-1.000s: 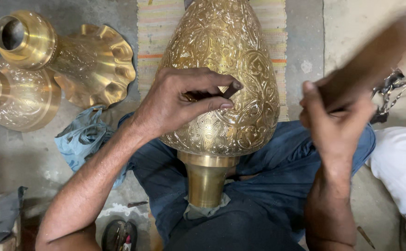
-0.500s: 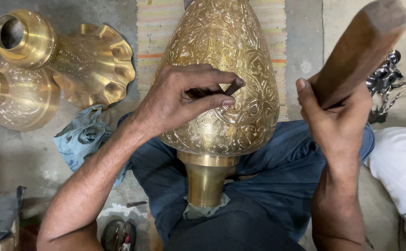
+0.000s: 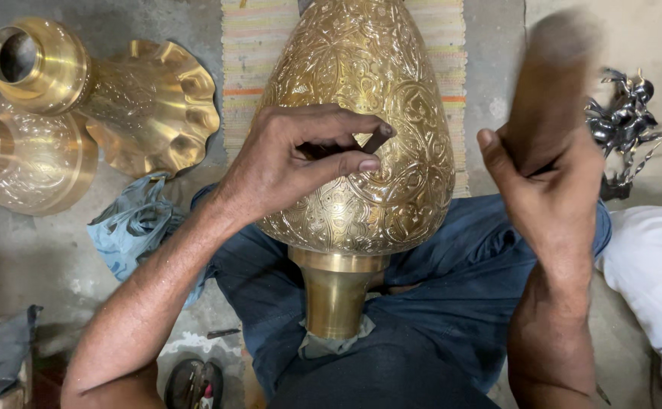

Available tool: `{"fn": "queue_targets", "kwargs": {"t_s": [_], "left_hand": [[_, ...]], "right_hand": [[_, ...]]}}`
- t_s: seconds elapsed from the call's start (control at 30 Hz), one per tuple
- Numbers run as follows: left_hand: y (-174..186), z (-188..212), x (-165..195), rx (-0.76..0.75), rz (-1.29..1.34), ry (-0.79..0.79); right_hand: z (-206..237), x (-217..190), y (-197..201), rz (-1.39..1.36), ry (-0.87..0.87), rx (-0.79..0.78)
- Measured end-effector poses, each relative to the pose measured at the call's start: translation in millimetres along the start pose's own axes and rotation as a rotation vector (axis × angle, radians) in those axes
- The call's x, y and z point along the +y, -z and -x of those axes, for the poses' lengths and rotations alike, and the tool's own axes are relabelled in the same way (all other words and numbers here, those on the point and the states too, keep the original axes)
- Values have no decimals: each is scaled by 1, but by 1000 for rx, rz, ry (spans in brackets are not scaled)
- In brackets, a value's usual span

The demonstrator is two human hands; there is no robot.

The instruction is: The person sits on the floor with a large engraved brass vessel held between the legs and works its decorated surface with a chisel, striking the chisel with a wooden mallet to chase and refine the embossed patterns, repositioning the chisel on different areas of the vessel.

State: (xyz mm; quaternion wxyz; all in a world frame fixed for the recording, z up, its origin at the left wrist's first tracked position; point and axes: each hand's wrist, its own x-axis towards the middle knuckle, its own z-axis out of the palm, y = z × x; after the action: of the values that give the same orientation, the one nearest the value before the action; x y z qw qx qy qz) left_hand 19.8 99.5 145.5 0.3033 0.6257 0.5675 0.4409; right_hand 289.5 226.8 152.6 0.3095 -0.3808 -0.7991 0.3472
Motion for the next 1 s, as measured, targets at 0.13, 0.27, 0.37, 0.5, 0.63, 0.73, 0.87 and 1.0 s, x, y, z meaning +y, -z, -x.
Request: {"fn": "queue_targets", "kwargs": {"t_s": [0.13,0.27,0.37,0.5,0.63,0.73,0.87,1.0], "left_hand": [[1,0,1,-5,-17,-15],[3,1,2,-9,-78,-76],[2,2,2,-10,-70,-44],[1,0,-1,-25,-60,-14],[2,1,-2,-35,-44,-13],[1,1,-1,-17,-20,4],[-1,1,-1,26,-26,32],[0,1,-1,8,-22,-32]], "right_hand": [[0,2,-4,-52,-14,66],[-2,-4,-3,-58,-7,91],[-5,-7,2,175,172,-125],[-9,-5,3,353,209,-58],[-11,-8,6,445,146,-210],[-11,-15,5,286,157,-131],[-12,-18,0,-64,-57,-46],[-13,-13,2,381,321,-102]]}}
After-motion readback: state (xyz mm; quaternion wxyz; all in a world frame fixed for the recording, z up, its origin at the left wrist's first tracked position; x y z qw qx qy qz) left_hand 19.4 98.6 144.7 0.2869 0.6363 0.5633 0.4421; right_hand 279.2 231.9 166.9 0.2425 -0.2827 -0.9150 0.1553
